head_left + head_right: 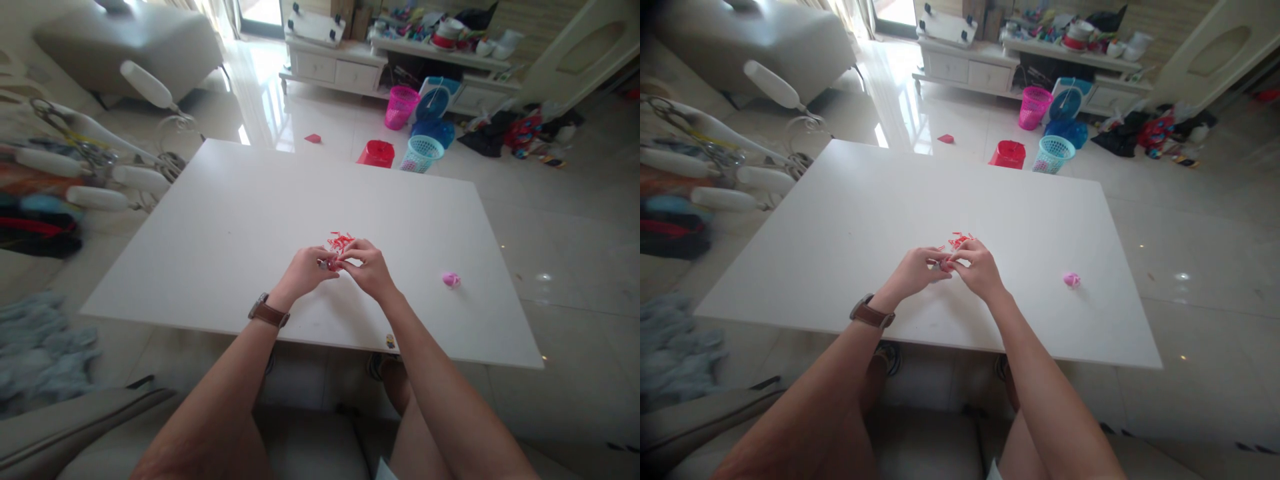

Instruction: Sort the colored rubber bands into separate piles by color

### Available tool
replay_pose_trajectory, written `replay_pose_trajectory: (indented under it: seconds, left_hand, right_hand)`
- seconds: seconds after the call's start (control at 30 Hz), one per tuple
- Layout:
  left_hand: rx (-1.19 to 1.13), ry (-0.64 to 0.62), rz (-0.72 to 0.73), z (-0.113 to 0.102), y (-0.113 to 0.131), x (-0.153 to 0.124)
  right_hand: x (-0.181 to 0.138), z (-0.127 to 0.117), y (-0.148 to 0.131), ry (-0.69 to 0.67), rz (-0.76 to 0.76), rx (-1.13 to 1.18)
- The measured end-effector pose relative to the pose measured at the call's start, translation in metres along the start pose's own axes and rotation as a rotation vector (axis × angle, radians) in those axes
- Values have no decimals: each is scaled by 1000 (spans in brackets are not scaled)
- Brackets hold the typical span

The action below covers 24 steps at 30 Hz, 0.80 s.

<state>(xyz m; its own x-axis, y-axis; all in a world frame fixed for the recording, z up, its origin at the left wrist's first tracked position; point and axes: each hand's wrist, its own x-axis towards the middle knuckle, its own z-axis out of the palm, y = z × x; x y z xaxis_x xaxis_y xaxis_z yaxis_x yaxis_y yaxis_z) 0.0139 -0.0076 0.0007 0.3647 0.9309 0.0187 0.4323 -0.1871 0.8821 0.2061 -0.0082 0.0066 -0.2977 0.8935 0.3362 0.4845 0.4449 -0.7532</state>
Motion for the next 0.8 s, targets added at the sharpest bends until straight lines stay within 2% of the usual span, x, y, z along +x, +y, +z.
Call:
replay_pose_trajectory:
  seconds: [0.1, 0.27, 0.4, 0.57, 0.8]
  left_hand:
    - [-11, -10, -8, -1, -1, 0]
    - [-12, 6, -24, -2, -5, -1]
    - [-7, -73, 24, -4, -3, -3]
    - [-73, -116, 35, -4, 0, -2]
    - [-212, -102, 3, -4, 4, 1]
  right_hand:
    - [-1, -2, 3, -106, -52, -100]
    - [-5, -2, 5, -317, -36, -149]
    - [-9, 0, 9, -388, -15, -170]
    - [-6, -4, 3, -322, -9, -158]
    - [0, -11, -9, -49, -50, -61]
